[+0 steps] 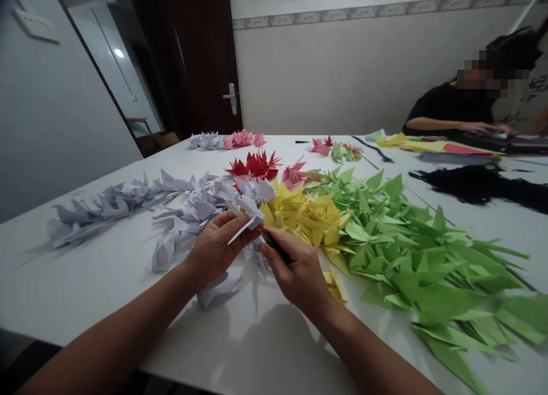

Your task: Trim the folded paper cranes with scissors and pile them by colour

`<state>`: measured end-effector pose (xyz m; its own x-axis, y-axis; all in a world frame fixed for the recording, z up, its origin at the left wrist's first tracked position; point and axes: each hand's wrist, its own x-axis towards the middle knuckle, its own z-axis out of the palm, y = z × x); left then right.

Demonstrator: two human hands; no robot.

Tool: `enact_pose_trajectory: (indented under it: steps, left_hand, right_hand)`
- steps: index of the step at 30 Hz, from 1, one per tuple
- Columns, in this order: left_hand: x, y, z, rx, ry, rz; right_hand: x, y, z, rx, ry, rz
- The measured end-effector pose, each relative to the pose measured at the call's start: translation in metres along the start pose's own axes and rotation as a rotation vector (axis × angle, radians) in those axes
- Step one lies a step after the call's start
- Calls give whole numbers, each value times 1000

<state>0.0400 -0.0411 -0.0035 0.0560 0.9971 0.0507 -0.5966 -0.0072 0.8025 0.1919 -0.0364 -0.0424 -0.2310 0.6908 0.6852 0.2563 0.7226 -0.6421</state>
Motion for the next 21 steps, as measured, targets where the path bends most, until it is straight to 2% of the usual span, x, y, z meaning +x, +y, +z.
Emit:
enact_pose_trajectory:
  steps: [21]
  left_hand:
    - [1,-2,-1,58,-35,-75]
  right_hand:
    - [1,3,-1,-28,-10,71]
